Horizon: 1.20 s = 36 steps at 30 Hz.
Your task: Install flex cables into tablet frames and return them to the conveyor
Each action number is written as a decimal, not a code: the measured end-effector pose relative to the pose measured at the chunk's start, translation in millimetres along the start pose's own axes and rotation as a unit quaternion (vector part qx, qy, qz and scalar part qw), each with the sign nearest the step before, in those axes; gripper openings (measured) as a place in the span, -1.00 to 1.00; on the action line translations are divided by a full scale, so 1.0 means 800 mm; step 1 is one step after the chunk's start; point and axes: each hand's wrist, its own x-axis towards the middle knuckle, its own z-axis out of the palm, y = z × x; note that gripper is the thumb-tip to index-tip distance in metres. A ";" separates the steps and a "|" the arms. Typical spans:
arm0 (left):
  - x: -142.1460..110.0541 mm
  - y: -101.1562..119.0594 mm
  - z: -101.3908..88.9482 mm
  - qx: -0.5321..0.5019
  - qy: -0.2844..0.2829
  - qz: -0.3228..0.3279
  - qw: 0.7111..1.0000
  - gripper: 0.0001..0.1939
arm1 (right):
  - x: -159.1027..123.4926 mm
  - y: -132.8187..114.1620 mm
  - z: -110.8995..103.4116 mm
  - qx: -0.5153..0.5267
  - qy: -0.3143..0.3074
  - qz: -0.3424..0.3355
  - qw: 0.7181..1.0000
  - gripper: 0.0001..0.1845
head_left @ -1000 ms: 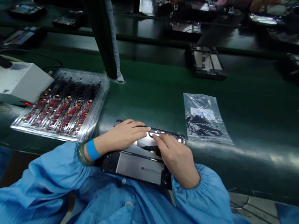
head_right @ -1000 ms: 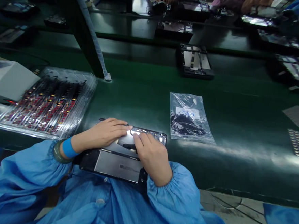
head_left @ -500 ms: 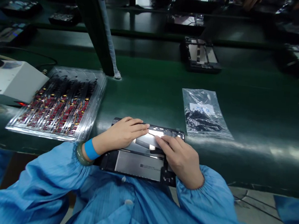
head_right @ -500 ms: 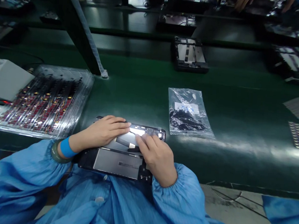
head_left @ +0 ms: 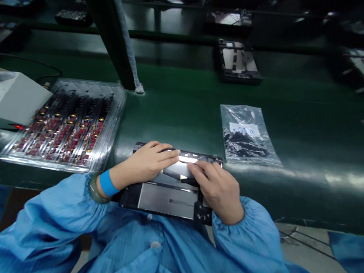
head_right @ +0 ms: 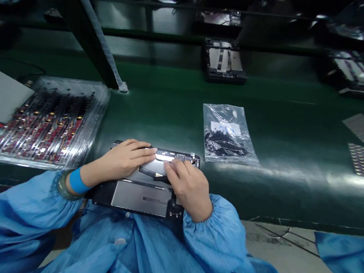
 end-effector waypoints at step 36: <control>0.012 0.014 -0.009 0.032 -0.041 -0.008 0.999 -0.60 | -0.002 0.002 -0.006 0.080 0.003 0.229 0.970 -0.66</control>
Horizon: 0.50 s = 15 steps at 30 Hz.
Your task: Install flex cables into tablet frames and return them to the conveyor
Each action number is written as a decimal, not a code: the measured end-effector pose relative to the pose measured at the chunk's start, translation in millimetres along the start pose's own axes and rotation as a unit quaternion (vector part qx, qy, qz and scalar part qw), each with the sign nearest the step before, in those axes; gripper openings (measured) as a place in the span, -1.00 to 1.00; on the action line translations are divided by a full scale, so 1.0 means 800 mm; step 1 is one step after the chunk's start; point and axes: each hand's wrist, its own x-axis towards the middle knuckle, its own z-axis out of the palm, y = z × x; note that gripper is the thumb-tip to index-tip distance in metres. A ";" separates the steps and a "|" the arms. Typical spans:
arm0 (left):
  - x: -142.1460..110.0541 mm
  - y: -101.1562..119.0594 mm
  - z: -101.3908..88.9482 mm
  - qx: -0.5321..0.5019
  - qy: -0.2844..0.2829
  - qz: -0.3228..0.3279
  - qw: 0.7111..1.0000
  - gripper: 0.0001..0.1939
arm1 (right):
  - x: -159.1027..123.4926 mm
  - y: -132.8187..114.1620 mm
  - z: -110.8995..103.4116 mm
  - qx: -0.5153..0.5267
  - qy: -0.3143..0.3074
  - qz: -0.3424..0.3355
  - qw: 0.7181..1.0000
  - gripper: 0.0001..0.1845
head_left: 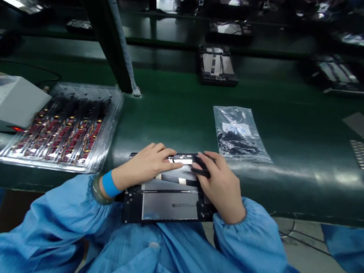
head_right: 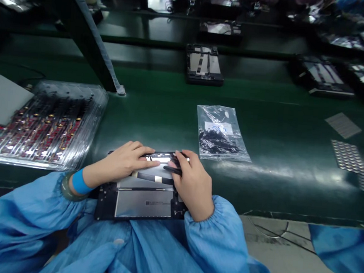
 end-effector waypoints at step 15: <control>0.003 0.000 -0.001 -0.013 -0.013 -0.003 1.000 -0.61 | 0.018 0.001 -0.002 0.181 -0.092 0.106 0.973 -0.86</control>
